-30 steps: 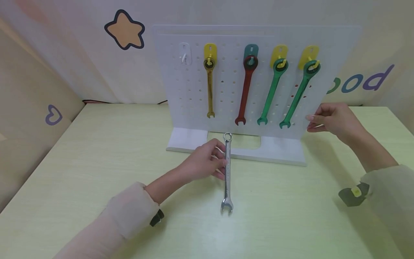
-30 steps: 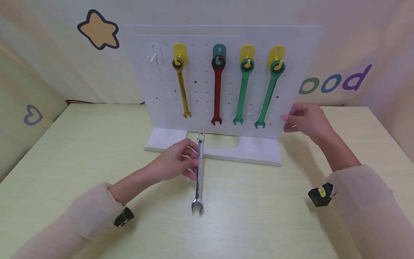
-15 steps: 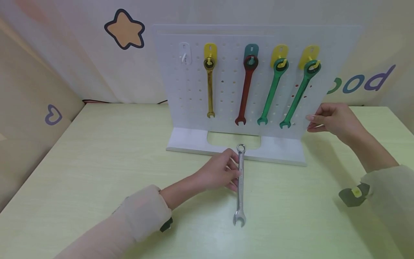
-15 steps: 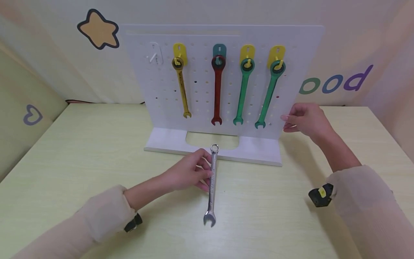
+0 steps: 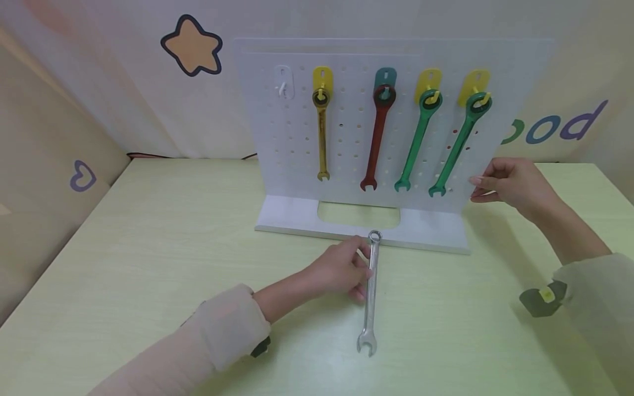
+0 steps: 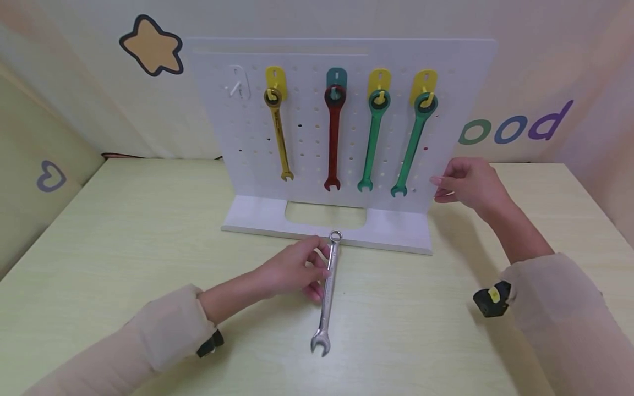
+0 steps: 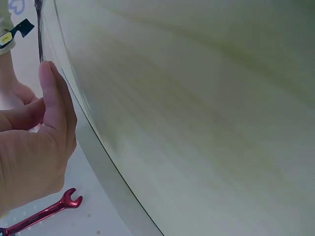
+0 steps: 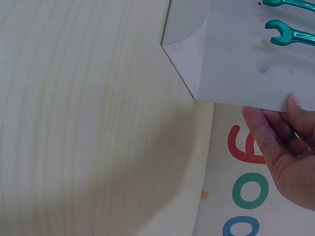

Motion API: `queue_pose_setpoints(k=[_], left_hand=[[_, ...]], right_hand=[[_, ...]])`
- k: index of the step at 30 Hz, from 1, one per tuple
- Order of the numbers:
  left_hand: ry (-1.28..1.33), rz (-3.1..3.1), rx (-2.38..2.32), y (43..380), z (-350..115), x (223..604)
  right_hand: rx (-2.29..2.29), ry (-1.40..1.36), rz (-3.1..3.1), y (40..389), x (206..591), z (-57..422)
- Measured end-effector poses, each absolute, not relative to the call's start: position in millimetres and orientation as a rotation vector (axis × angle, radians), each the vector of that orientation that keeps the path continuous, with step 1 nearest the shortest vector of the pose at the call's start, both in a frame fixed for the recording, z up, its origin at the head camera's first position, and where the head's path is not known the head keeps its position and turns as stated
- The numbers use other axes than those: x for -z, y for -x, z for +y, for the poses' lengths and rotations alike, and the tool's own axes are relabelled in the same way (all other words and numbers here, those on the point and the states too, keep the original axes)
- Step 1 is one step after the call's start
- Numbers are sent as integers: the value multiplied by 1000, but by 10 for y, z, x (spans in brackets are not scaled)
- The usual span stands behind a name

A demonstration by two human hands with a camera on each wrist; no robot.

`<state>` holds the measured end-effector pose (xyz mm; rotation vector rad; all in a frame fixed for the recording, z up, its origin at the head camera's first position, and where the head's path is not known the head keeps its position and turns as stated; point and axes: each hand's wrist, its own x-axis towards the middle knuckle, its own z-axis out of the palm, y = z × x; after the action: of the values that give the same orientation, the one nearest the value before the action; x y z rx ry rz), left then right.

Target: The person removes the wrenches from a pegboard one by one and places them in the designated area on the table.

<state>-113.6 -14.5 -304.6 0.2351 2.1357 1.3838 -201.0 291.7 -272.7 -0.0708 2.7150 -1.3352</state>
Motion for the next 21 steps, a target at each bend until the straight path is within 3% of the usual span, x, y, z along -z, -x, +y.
queue_pose_setpoints(k=[21], left_hand=[[-162,2171,-1268,1115,7,3112]], right_hand=[[1354,72,2698,2003,2720,2916]])
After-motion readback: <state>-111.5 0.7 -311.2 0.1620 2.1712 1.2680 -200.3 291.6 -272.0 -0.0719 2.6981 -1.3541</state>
